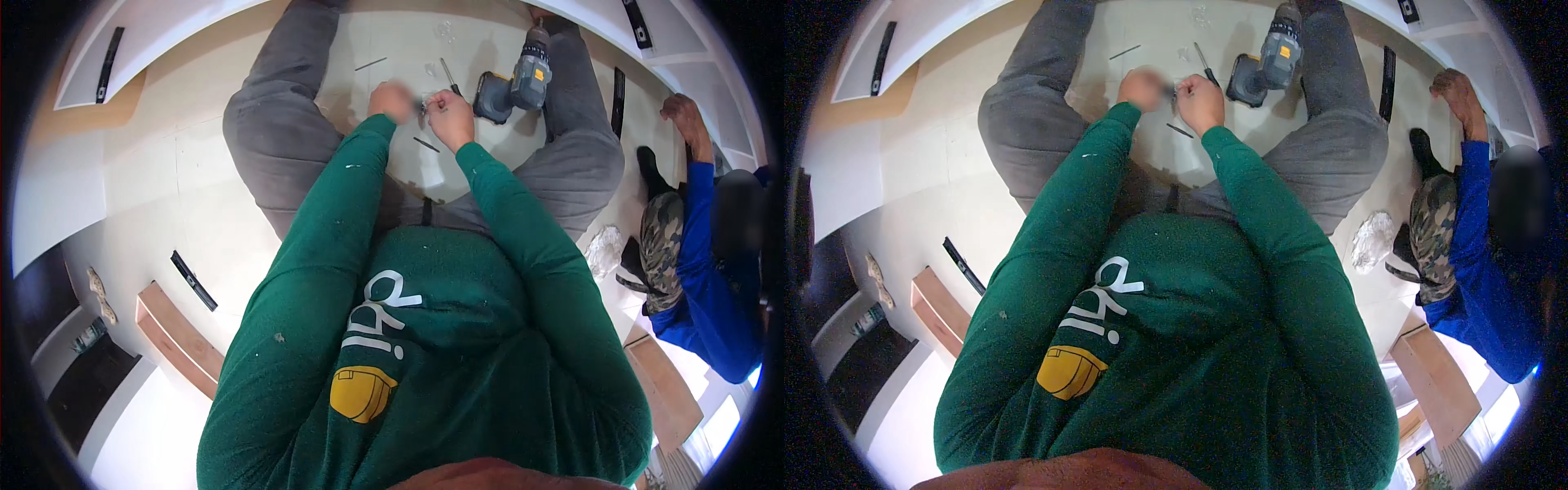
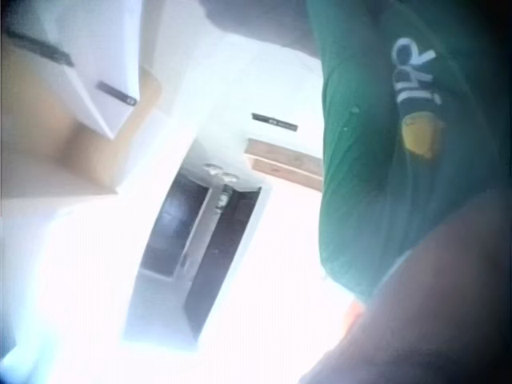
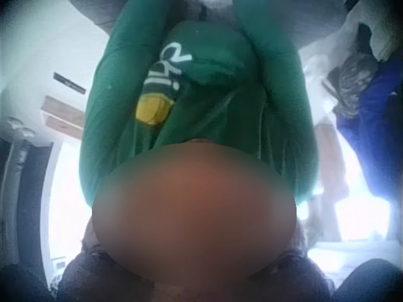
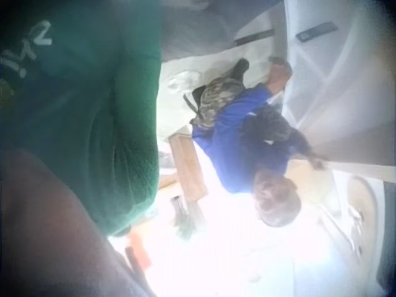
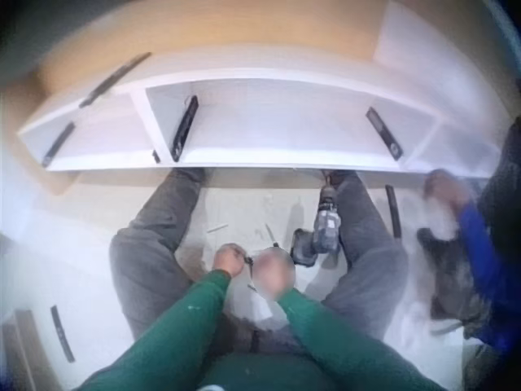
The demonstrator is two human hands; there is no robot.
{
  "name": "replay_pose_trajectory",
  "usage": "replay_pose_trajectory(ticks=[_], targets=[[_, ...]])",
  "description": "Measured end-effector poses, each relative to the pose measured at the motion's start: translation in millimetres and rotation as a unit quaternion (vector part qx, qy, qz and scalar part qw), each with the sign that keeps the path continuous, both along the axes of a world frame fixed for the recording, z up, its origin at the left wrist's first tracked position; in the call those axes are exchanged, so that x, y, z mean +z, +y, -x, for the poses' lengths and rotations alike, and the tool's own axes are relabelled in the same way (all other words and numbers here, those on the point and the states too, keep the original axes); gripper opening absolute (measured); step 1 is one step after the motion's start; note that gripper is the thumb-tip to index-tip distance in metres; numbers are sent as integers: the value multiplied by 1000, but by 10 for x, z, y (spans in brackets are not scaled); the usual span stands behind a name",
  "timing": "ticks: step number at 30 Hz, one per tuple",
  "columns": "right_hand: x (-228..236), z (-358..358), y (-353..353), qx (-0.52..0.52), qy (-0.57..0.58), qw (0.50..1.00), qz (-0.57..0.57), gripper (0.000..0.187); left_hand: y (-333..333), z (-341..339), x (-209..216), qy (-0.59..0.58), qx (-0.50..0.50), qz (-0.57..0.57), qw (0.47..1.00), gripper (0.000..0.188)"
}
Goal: The person assembles a white cabinet by attaching metal drawer slides to the interior sides using a cordless drill and screws. They position the slides, align them, and drive screws to secure them in place.
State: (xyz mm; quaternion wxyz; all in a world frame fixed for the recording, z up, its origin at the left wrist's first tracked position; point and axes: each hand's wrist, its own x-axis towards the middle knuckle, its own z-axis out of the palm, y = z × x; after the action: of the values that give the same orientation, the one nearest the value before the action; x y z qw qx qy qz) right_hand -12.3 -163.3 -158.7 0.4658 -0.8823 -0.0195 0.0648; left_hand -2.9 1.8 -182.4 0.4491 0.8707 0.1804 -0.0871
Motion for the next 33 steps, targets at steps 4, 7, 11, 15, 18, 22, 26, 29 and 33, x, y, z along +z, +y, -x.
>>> replay_pose_trajectory(ticks=[4, 7, 11, 15, 18, 22, 26, 29, 33], targets=[[-31, 10, -32, 15, -28, 997, 67, 15, 1, 76, 135, -41, -59, -114, 991, 16], [-18, 48, -47, 26, -21, 997, 64, 14, 29, 76, 160, -94, -86, -108, 986, 18], [88, 88, -62, 35, -20, 998, 37, 12, 26, 39, 240, -107, -143, -79, 981, 23], [72, 71, -86, 25, -36, 999, 18, 11, -47, 71, 354, -41, -204, -85, 974, 23], [76, 78, -76, 24, -32, 999, 5, 10, -82, 108, 361, -55, -206, -135, 968, 22], [96, 85, -48, 22, -31, 999, 2, 10, -32, 100, 253, -70, -188, -128, 971, 19], [35, 58, -70, 12, -41, 999, -4, 12, 10, 60, 257, -57, -152, -81, 983, 16], [25, 14, -99, 28, -7, 999, 22, 16, 3, 19, 303, -48, -109, -34, 992, 16], [311, 137, -228, 19, 21, 995, 92, 35, 63, -47, 395, -98, -35, -11, 995, 15]])
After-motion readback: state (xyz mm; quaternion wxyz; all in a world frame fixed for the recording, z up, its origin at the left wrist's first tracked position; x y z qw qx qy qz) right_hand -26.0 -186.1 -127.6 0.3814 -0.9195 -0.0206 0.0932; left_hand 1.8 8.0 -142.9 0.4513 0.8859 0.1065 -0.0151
